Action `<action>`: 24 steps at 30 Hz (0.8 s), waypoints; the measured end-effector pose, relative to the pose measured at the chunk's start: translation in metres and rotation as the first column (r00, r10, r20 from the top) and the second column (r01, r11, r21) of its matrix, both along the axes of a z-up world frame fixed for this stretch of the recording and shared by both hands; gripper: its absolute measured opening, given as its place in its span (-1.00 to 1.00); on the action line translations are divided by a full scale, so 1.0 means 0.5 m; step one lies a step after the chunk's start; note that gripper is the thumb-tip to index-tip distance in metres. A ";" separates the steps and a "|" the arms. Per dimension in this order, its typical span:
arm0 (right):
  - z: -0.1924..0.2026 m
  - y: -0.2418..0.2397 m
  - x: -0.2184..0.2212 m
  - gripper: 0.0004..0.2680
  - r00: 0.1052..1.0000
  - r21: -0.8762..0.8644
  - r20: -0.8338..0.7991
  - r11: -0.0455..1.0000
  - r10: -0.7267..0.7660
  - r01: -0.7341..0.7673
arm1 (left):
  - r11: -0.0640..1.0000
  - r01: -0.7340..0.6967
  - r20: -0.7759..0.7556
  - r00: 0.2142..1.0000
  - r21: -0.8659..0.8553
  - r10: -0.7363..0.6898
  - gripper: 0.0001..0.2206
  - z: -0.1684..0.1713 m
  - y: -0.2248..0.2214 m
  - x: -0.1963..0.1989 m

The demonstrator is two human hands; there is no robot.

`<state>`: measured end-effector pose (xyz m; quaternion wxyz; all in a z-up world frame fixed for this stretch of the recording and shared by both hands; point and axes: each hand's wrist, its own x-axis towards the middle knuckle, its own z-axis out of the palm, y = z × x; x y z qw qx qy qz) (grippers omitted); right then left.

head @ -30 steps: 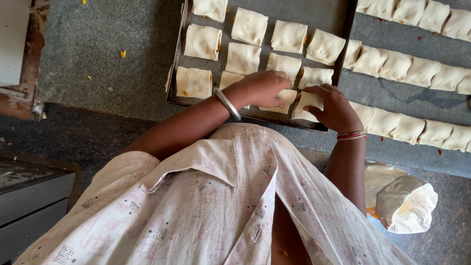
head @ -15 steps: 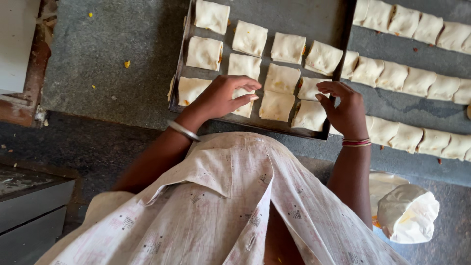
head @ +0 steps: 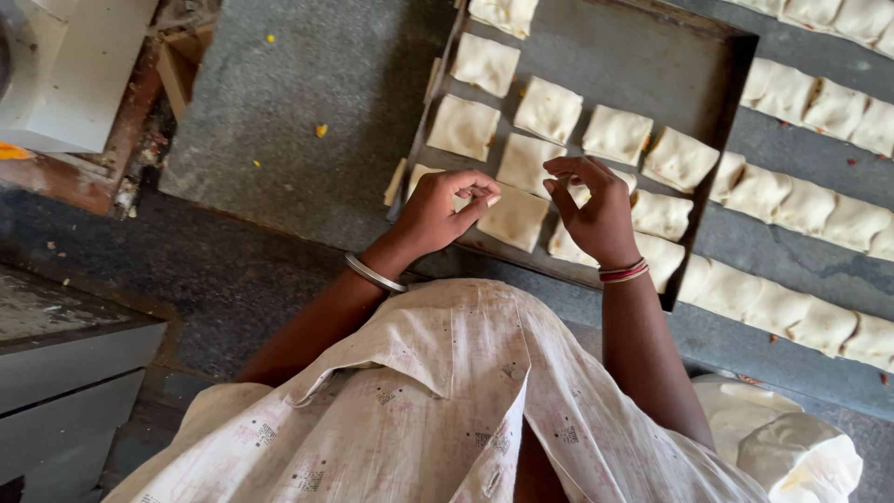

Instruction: The person picks up folded pastry squares from a work surface and arranges them in rows onto a rectangular metal tray by hand.

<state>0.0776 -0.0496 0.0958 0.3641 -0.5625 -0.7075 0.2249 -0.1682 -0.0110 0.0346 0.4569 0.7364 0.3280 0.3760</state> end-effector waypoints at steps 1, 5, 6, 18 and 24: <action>0.000 0.007 -0.014 -0.86 1.000 -0.012 0.007 1.000 -0.010 0.010 | 1.000 -0.009 0.003 1.000 -0.003 0.009 -0.86 0.001 0.003 -0.020; -0.005 0.031 -0.068 -0.85 1.000 0.009 0.018 1.000 -0.010 0.010 | 0.998 -0.058 -0.035 0.998 0.009 0.058 -0.86 -0.002 0.055 -0.090; -0.008 0.035 -0.081 -0.86 0.999 0.026 0.045 0.999 -0.026 0.025 | 0.994 -0.113 -0.031 0.993 -0.003 0.113 -0.88 -0.006 0.068 -0.104; -0.051 0.164 -0.179 -0.46 0.871 0.073 0.491 0.995 0.017 -0.061 | 0.946 -0.050 -0.328 0.931 0.321 0.161 -0.65 -0.050 0.218 -0.119; -0.078 0.212 -0.203 -0.58 0.895 -0.061 0.445 0.998 0.024 0.004 | 0.932 0.006 -0.426 0.891 0.362 0.160 -0.33 -0.094 0.273 -0.095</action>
